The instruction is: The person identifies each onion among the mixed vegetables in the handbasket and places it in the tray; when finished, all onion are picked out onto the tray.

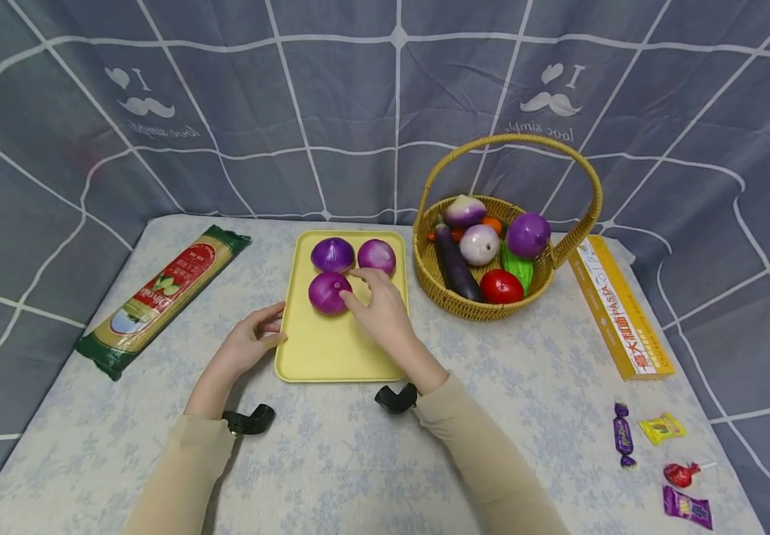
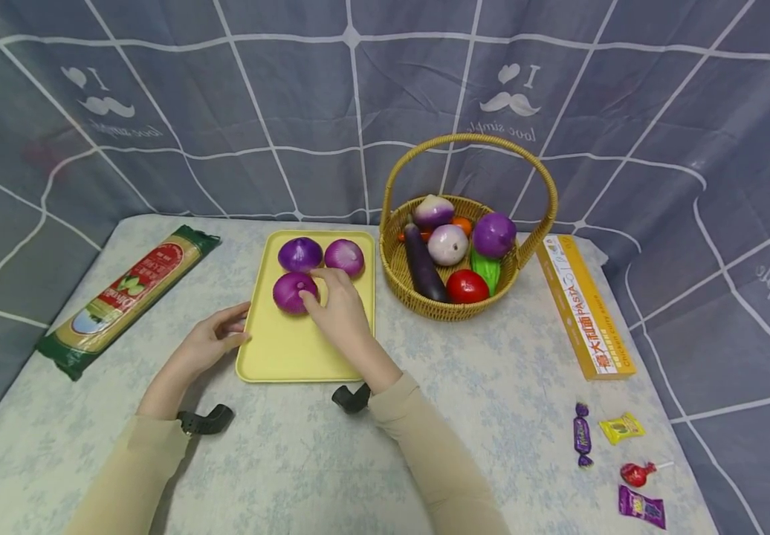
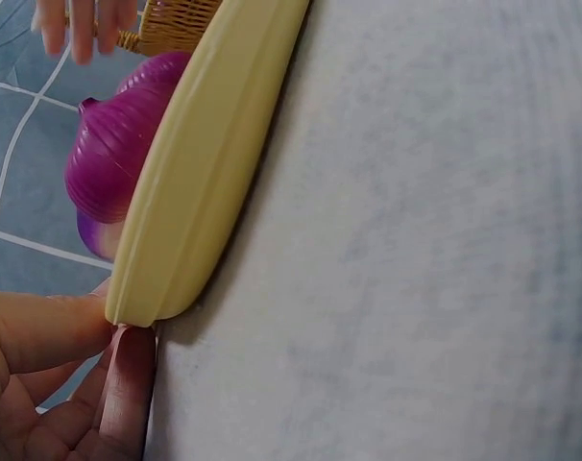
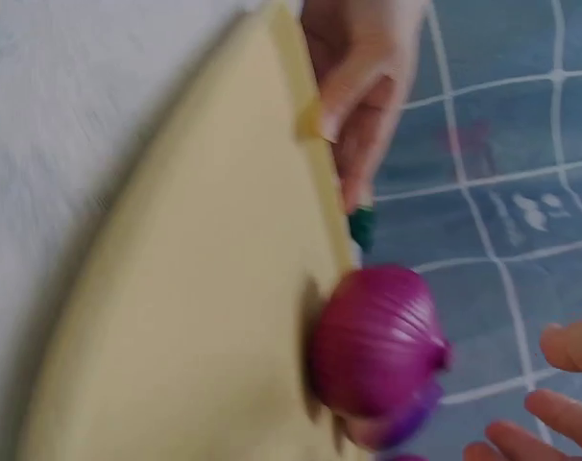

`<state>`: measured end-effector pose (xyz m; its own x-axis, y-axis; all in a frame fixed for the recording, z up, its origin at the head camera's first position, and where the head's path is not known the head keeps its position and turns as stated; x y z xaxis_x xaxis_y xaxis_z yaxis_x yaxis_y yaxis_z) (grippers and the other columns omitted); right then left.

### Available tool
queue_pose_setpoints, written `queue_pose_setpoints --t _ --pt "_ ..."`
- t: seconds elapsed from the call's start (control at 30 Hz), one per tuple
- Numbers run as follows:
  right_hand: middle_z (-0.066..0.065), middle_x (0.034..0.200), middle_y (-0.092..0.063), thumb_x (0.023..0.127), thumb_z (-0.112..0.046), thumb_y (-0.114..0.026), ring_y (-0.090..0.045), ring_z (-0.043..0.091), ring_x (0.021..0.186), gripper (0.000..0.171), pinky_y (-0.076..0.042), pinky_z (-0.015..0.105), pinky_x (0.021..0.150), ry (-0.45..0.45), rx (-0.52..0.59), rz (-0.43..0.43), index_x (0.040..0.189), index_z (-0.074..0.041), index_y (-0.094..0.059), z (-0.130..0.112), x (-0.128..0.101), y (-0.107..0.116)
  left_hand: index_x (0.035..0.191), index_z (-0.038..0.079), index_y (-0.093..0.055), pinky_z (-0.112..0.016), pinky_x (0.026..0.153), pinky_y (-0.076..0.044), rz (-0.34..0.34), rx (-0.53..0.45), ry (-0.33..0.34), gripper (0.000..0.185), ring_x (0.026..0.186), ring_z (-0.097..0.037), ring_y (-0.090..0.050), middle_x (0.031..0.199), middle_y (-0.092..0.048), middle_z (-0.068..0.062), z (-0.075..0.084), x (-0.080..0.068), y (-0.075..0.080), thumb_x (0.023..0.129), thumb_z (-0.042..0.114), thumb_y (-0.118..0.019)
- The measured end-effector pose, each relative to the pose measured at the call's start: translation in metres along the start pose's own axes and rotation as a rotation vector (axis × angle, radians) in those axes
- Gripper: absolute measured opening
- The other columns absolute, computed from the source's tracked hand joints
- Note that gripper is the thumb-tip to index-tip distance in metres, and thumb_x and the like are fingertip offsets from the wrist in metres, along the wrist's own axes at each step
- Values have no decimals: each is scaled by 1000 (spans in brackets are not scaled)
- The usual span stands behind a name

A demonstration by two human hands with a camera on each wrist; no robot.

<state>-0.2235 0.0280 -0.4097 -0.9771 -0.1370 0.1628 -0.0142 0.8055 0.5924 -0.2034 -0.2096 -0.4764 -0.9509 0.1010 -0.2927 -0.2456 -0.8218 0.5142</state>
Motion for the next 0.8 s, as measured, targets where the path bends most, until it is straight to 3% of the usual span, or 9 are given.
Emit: queue_pose_setpoints --t 0.37,0.57,0.8 --pt "13 108 -70 95 -14 -65 -68 26 99 22 -55 41 91 64 70 249 112 -1 -71 32 -14 90 154 9 -32 -27 86 -47 -3 17 0 62 121 -32 -52 148 -44 -19 2 -2 0 97 8 -58" --pt "16 109 -69 95 -14 -64 -67 30 100 23 -53 43 90 -9 12 374 113 -2 -71 63 -15 139 155 10 -32 -26 86 -46 5 16 6 63 120 -31 -52 148 -45 -18 2 -2 0 97 8 -58" --pt "18 120 -61 94 -13 -65 -57 34 116 27 -45 46 103 -95 -39 486 118 0 -67 92 -11 181 154 8 -33 -24 84 -46 6 11 -10 62 120 -32 -52 148 -45 -19 3 -1 -1 98 8 -58"
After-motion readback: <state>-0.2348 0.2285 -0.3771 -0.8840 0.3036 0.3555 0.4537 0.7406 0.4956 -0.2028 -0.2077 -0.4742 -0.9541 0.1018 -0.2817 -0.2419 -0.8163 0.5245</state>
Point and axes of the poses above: each hand's wrist, its own x-axis towards the middle knuckle, its own y-axis out of the back of the hand, z = x × y, the point moved 4 cm from there along x, towards the middle knuckle
